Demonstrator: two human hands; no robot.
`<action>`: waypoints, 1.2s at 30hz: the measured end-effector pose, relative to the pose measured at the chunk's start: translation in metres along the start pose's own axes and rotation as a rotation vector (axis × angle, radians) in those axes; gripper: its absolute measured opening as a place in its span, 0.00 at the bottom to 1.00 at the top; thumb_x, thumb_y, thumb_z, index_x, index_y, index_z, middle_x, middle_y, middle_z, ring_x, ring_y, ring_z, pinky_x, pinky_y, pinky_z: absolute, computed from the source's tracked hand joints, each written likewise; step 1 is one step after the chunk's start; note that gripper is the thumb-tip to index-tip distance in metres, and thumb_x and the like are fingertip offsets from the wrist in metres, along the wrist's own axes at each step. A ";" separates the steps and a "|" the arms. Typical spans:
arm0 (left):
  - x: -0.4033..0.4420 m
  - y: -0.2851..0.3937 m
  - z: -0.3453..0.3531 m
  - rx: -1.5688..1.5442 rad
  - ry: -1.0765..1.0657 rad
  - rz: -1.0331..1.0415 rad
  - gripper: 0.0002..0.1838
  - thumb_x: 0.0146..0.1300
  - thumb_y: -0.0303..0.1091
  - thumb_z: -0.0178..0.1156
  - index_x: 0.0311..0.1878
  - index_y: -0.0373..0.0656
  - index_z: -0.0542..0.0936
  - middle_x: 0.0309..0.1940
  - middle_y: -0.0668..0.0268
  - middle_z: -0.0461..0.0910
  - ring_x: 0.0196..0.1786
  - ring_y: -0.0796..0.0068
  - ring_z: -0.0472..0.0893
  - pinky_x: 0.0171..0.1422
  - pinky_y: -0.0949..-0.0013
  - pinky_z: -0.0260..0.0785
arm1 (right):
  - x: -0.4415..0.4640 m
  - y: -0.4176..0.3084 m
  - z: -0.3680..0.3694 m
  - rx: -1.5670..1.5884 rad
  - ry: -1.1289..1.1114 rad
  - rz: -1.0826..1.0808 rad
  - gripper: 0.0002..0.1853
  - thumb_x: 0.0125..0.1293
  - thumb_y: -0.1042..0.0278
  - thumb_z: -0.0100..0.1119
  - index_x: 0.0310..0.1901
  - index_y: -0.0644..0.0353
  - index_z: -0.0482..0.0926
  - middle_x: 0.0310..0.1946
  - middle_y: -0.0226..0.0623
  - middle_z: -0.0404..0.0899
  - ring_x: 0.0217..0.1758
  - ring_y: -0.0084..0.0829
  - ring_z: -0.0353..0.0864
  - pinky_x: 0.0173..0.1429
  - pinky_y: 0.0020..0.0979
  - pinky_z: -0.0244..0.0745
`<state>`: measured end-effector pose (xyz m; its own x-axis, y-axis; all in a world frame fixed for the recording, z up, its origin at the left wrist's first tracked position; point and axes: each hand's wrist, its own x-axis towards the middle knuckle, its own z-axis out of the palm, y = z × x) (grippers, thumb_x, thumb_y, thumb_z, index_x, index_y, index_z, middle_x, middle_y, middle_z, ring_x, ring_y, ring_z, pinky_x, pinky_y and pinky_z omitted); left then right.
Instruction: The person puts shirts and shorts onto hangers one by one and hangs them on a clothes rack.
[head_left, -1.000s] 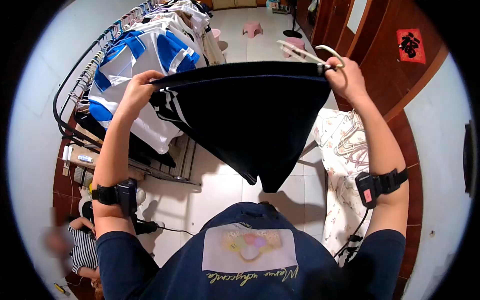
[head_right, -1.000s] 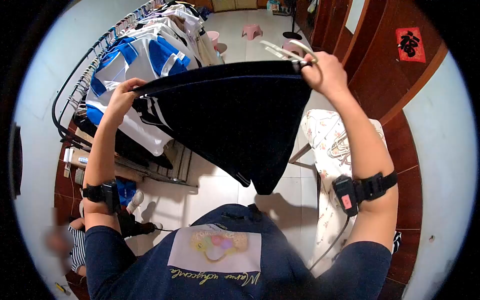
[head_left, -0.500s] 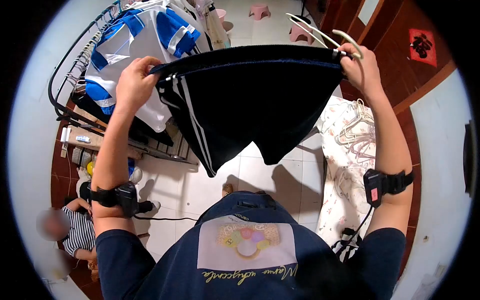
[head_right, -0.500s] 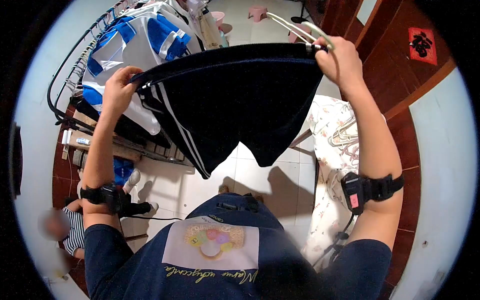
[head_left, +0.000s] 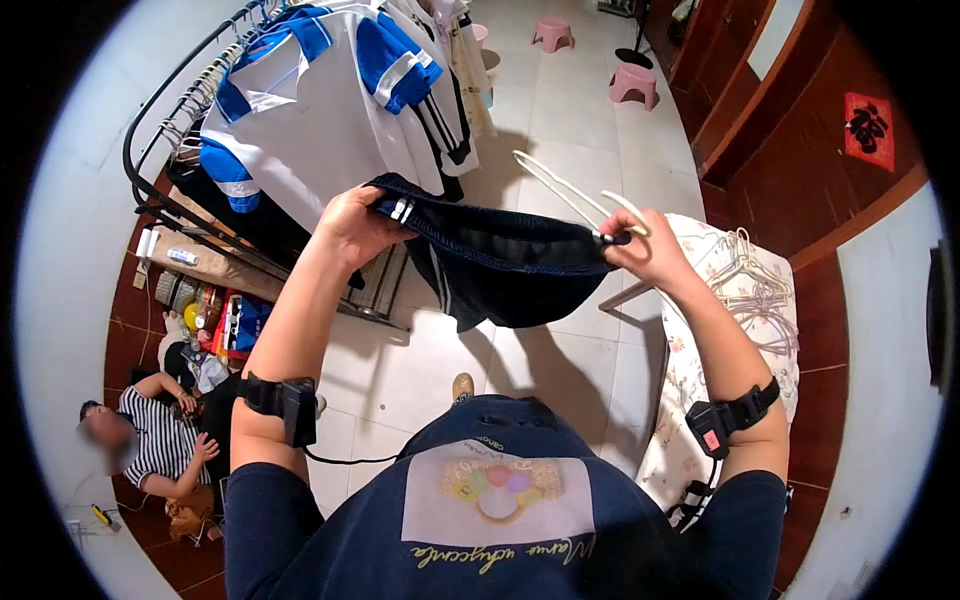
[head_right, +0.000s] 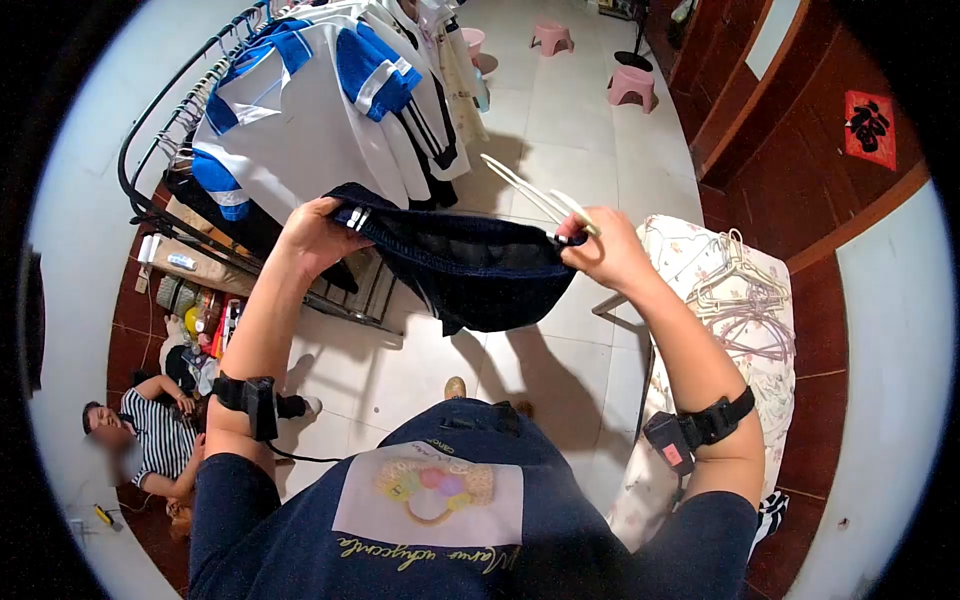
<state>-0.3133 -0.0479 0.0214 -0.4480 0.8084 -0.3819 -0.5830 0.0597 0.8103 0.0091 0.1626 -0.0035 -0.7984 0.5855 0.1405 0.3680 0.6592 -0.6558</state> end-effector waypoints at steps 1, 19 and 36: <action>0.002 0.000 0.002 -0.105 -0.005 0.002 0.13 0.73 0.31 0.41 0.50 0.35 0.73 0.44 0.51 0.80 0.50 0.53 0.81 0.63 0.37 0.68 | 0.001 -0.004 0.003 -0.040 -0.012 0.000 0.12 0.46 0.66 0.69 0.31 0.61 0.82 0.24 0.43 0.81 0.30 0.42 0.82 0.38 0.37 0.75; 0.009 -0.007 -0.009 0.034 -0.065 -0.014 0.19 0.59 0.15 0.46 0.52 0.38 0.75 0.42 0.55 0.81 0.41 0.61 0.85 0.49 0.59 0.82 | -0.020 0.013 0.020 -0.150 0.127 0.232 0.12 0.51 0.60 0.63 0.28 0.61 0.78 0.24 0.47 0.79 0.32 0.51 0.80 0.38 0.44 0.74; -0.016 0.039 0.029 1.464 0.337 1.376 0.23 0.44 0.14 0.59 0.48 0.39 0.76 0.43 0.52 0.75 0.49 0.48 0.77 0.55 0.55 0.71 | -0.038 -0.055 -0.044 -0.258 0.767 -0.174 0.05 0.50 0.73 0.61 0.29 0.61 0.76 0.28 0.43 0.76 0.30 0.44 0.78 0.34 0.37 0.73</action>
<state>-0.3097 -0.0416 0.0717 -0.2092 0.6134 0.7616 0.9770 0.0982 0.1893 0.0408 0.1250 0.0596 -0.3414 0.5631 0.7526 0.4418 0.8028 -0.4003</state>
